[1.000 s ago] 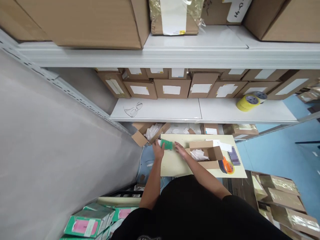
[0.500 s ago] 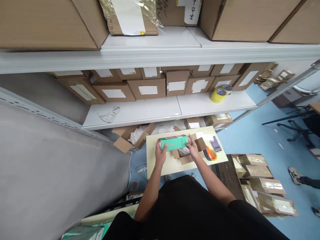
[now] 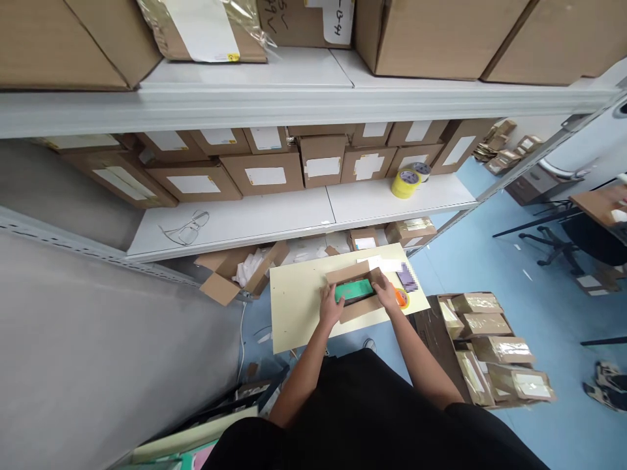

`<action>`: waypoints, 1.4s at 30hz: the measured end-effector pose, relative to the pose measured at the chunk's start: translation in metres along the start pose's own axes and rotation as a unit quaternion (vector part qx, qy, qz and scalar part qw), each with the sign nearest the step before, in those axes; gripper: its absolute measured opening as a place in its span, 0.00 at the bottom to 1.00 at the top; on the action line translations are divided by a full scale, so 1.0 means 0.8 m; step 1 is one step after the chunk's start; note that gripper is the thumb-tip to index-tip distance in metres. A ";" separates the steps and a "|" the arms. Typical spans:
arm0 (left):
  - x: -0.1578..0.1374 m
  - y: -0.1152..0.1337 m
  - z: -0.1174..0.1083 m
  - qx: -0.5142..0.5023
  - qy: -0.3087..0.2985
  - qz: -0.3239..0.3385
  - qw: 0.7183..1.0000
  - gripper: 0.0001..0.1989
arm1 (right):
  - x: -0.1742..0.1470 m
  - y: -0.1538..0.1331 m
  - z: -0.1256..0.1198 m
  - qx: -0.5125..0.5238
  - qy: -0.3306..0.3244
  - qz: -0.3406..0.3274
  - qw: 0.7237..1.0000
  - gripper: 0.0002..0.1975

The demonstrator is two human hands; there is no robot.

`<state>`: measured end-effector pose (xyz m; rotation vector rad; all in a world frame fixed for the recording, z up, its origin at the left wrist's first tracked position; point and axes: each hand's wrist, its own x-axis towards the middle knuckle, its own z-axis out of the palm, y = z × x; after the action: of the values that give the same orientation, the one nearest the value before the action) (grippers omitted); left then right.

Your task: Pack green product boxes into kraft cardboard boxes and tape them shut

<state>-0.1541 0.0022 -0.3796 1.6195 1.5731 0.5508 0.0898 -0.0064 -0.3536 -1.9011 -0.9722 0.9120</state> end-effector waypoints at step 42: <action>-0.534 0.016 0.143 0.115 0.398 -0.155 0.897 0.07 | -0.261 -0.068 0.015 -0.017 -0.493 -0.432 0.755 0.20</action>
<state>-0.1150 -0.4372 -0.3450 1.3146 2.5259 0.9517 -0.0292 -0.1614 -0.2619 -0.6253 -2.2197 1.2584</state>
